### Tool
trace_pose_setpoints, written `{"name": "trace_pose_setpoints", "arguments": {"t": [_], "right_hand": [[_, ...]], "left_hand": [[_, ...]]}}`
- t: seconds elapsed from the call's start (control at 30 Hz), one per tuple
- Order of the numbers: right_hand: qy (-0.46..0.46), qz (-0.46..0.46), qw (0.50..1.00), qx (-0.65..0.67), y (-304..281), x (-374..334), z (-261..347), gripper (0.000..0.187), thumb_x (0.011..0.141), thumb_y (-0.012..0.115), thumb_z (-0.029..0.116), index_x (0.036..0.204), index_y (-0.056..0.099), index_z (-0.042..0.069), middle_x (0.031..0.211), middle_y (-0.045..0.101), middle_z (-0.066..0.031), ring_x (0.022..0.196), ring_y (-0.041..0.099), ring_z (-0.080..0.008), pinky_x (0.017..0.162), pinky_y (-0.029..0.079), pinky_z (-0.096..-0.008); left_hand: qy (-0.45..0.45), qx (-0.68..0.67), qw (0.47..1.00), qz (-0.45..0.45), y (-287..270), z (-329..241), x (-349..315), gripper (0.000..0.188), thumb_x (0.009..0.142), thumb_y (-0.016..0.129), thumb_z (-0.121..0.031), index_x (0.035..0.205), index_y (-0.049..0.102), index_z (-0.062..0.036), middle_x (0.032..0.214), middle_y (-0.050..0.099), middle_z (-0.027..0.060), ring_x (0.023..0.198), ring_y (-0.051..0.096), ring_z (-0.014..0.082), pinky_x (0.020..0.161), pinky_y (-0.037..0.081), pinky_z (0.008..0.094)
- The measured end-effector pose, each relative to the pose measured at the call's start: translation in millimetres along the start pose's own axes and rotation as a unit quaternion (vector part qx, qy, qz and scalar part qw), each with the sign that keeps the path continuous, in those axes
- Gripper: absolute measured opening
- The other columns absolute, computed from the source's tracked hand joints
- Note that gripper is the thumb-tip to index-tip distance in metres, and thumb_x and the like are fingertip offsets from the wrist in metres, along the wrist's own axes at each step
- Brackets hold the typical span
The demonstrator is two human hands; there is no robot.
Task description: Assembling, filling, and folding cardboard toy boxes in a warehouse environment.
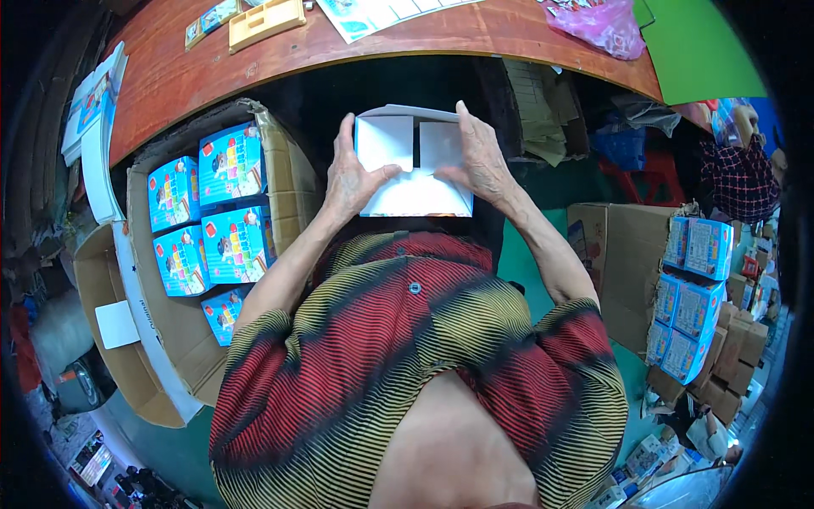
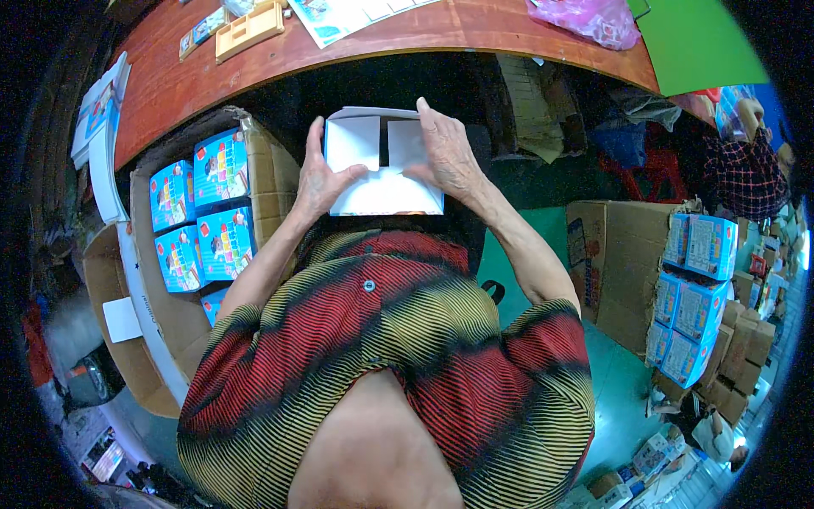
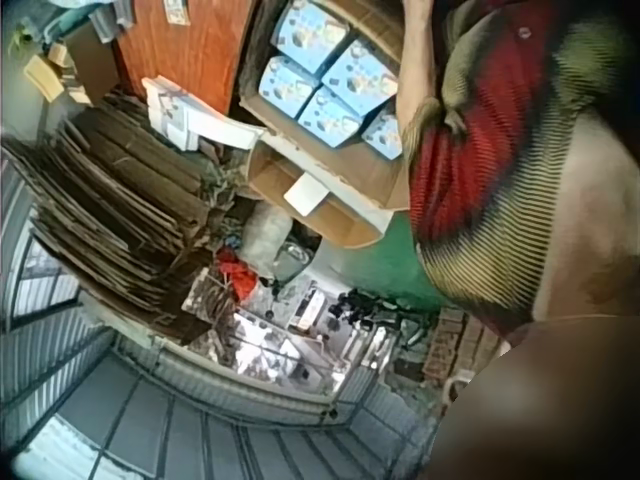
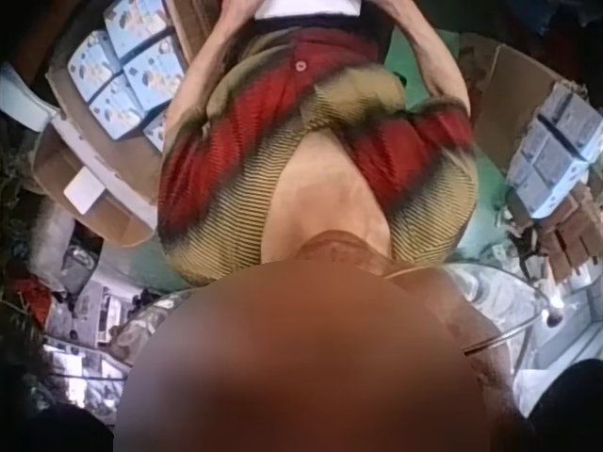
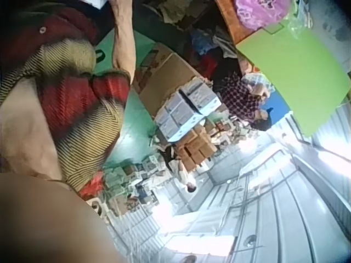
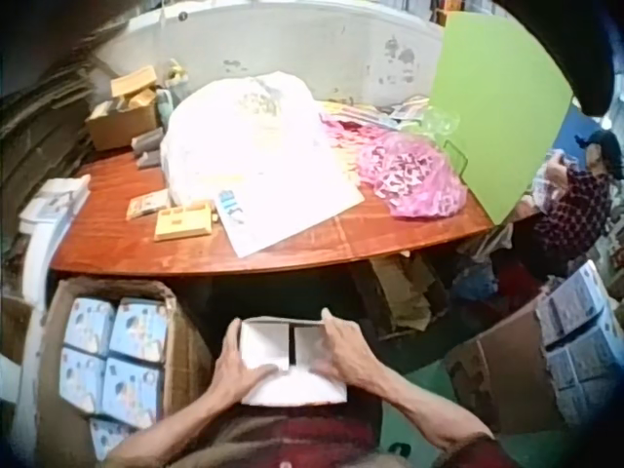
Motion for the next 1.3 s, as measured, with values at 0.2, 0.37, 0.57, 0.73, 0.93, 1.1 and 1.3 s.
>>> {"name": "trace_pose_setpoints", "arguments": {"t": [0.2, 0.37, 0.57, 0.73, 0.93, 1.1, 1.3], "right_hand": [[-0.043, 0.015, 0.997, 0.057, 0, -6, 9, 0.079, 0.052, 0.075, 0.015, 0.119, 0.035, 0.01, 0.113, 0.038, -0.0175, 0.108, 0.035, -0.0345, 0.091, 0.03, -0.0405], [-0.093, 0.072, 0.993, 0.007, 6, -7, 21, 0.046, 0.061, 0.069, 0.027, 0.1, 0.05, 0.009, 0.113, 0.039, -0.016, 0.108, 0.035, -0.0345, 0.09, 0.029, -0.0453], [-0.041, 0.126, 0.991, -0.023, 18, 2, 18, 0.047, 0.063, 0.065, 0.041, 0.096, 0.053, 0.009, 0.11, 0.041, -0.0167, 0.108, 0.035, -0.0331, 0.089, 0.028, -0.0446], [-0.011, 0.089, 0.993, -0.079, 19, 8, 22, 0.065, 0.059, 0.068, 0.044, 0.112, 0.048, 0.011, 0.115, 0.04, -0.0184, 0.112, 0.033, -0.0323, 0.092, 0.025, -0.0475], [0.07, 0.118, 0.988, -0.065, 27, 6, 14, 0.079, 0.054, 0.073, 0.038, 0.121, 0.039, 0.014, 0.117, 0.038, -0.0183, 0.114, 0.032, -0.033, 0.094, 0.02, -0.0546], [0.101, 0.133, 0.984, -0.062, 27, 4, 12, 0.08, 0.053, 0.074, 0.033, 0.122, 0.037, 0.016, 0.117, 0.038, -0.0174, 0.114, 0.031, -0.0327, 0.093, 0.02, -0.0567], [0.084, 0.13, 0.984, -0.085, 29, 6, 18, 0.075, 0.057, 0.071, 0.033, 0.121, 0.037, 0.016, 0.115, 0.039, -0.0172, 0.113, 0.033, -0.0323, 0.094, 0.018, -0.0572]], "left_hand": [[-0.157, -0.031, 0.987, 0.026, 3, 32, 3, 0.101, 0.056, 0.072, -0.029, 0.128, 0.007, 0.0011, 0.115, 0.038, 0.0253, 0.101, 0.046, 0.0351, 0.086, 0.039, 0.0398], [-0.087, 0.033, 0.995, 0.022, 3, 33, 6, 0.096, 0.059, 0.068, -0.031, 0.127, 0.009, 0.0022, 0.114, 0.04, 0.026, 0.102, 0.046, 0.0351, 0.086, 0.039, 0.0382], [-0.097, -0.019, 0.994, 0.041, 9, 36, 10, 0.097, 0.058, 0.07, -0.029, 0.127, 0.01, 0.0031, 0.116, 0.038, 0.0255, 0.105, 0.044, 0.0336, 0.087, 0.038, 0.0363], [-0.043, -0.126, 0.988, 0.083, 19, 46, 20, 0.102, 0.051, 0.074, -0.027, 0.126, 0.011, 0.0033, 0.116, 0.038, 0.0227, 0.108, 0.041, 0.0298, 0.089, 0.036, 0.0342], [0.013, -0.195, 0.966, 0.167, 21, 28, 19, 0.083, 0.051, 0.075, -0.02, 0.117, 0.027, -0.0027, 0.111, 0.042, 0.0103, 0.105, 0.04, 0.019, 0.091, 0.033, 0.0317], [-0.03, -0.226, 0.952, 0.202, 24, 35, 10, 0.107, 0.043, 0.078, -0.023, 0.126, 0.014, 0.0017, 0.116, 0.037, 0.0166, 0.11, 0.036, 0.0244, 0.095, 0.027, 0.0337], [-0.237, -0.492, 0.802, 0.241, 33, 40, -13, 0.082, 0.056, 0.073, -0.012, 0.123, 0.026, 0.0, 0.108, 0.049, 0.0115, 0.098, 0.05, 0.0193, 0.084, 0.041, 0.0317]]}}
Point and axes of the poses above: each hand's wrist, its own x-axis towards the middle knuckle, its own y-axis out of the palm, z = x × y, the point moved 9 cm from there along x, towards the middle knuckle
